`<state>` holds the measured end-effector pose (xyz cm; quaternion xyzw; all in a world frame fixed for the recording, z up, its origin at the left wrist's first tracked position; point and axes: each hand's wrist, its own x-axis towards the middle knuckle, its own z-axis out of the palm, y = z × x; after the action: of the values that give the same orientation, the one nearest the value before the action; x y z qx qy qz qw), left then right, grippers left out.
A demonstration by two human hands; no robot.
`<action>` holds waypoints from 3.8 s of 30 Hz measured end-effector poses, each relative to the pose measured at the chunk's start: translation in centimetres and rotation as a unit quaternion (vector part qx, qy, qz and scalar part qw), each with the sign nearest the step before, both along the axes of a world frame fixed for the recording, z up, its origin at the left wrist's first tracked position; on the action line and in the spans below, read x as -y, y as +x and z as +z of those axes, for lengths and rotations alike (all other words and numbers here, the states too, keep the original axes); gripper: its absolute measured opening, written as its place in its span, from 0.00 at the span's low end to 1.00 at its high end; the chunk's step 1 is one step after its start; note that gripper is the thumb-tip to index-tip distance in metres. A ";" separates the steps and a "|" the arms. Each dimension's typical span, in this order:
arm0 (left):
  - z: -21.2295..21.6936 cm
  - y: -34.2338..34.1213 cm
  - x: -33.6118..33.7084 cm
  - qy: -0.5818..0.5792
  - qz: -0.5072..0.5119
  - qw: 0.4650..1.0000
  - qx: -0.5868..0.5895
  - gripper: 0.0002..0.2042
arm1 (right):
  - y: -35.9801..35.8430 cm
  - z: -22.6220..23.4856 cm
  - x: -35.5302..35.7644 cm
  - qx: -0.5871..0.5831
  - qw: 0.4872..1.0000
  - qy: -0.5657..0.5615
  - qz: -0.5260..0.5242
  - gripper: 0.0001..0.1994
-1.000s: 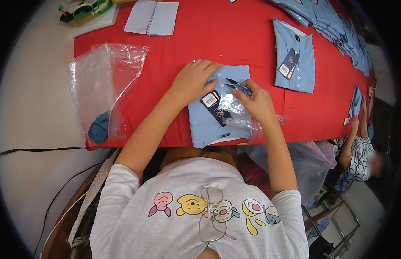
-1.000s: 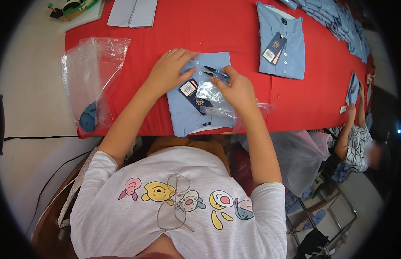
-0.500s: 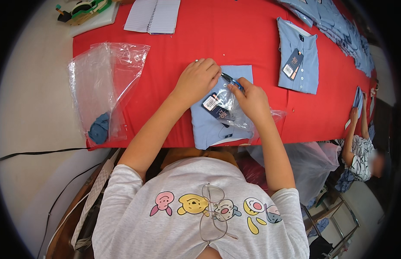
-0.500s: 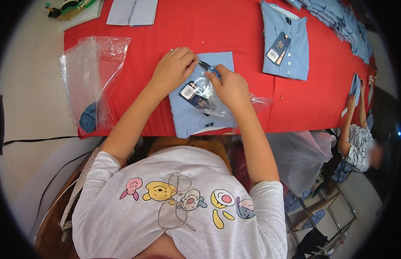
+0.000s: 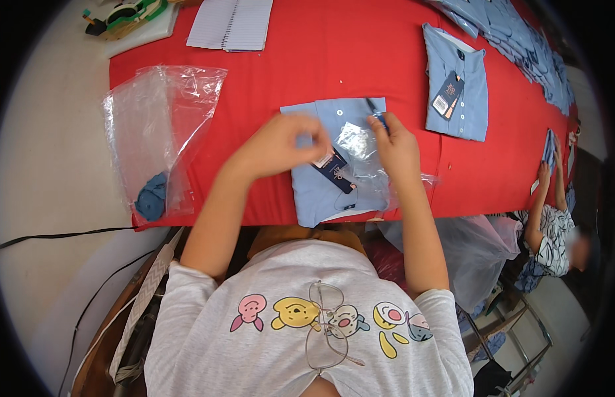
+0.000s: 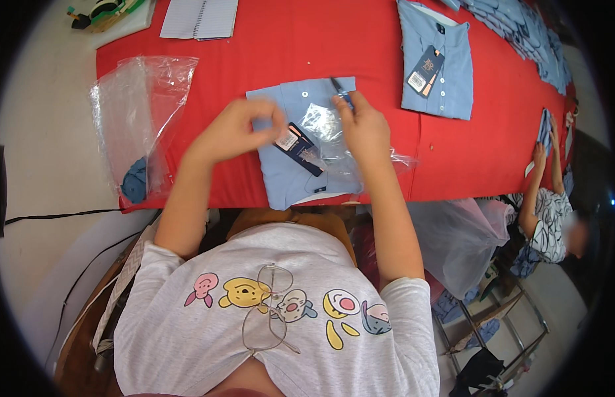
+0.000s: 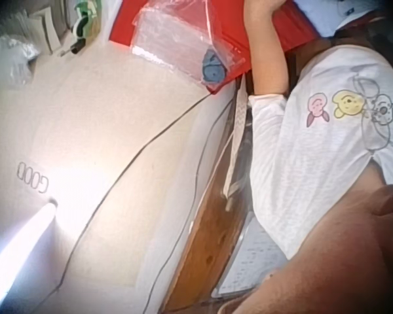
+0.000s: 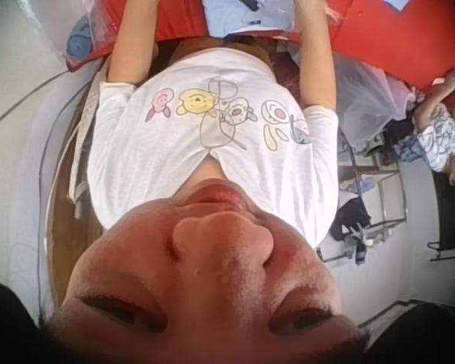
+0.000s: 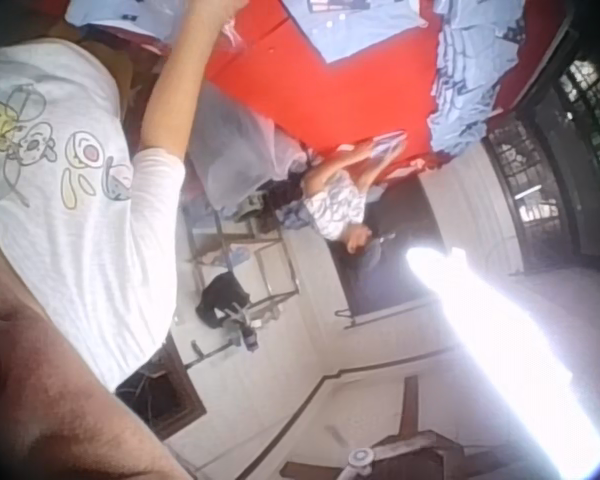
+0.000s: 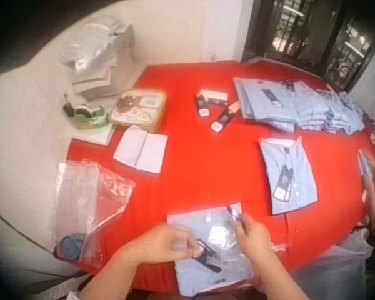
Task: The person takes folded shirts from a table, places them into plastic bags, and removes excess air before sealing them.
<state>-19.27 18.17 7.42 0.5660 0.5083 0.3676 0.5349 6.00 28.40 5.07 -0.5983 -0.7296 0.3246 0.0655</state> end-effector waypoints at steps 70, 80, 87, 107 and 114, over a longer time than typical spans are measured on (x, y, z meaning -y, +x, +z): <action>-5.7 5.5 -1.4 0.156 0.207 0.918 -0.299 0.16 | 5.0 0.4 4.4 -0.056 0.995 0.027 0.078 0.20; -8.9 6.5 -0.3 0.176 0.271 0.915 -0.242 0.20 | 1.4 -1.2 -1.1 -0.008 0.951 0.159 0.266 0.19; -9.5 6.5 -0.3 0.192 0.272 0.910 -0.248 0.20 | 1.0 -1.6 -2.3 -0.030 0.966 0.080 0.245 0.19; -9.4 6.5 -0.4 0.201 0.265 0.910 -0.246 0.19 | 2.8 -1.5 -3.4 -0.095 0.991 0.024 0.089 0.16; -9.0 6.5 -0.6 0.183 0.279 0.914 -0.232 0.16 | 13.7 1.4 -1.0 -0.039 0.997 -0.058 -0.025 0.17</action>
<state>-12.79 18.75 -1.61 0.5584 0.6792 0.4467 0.1652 19.67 29.39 6.51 -0.6060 -0.6916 0.3873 0.0672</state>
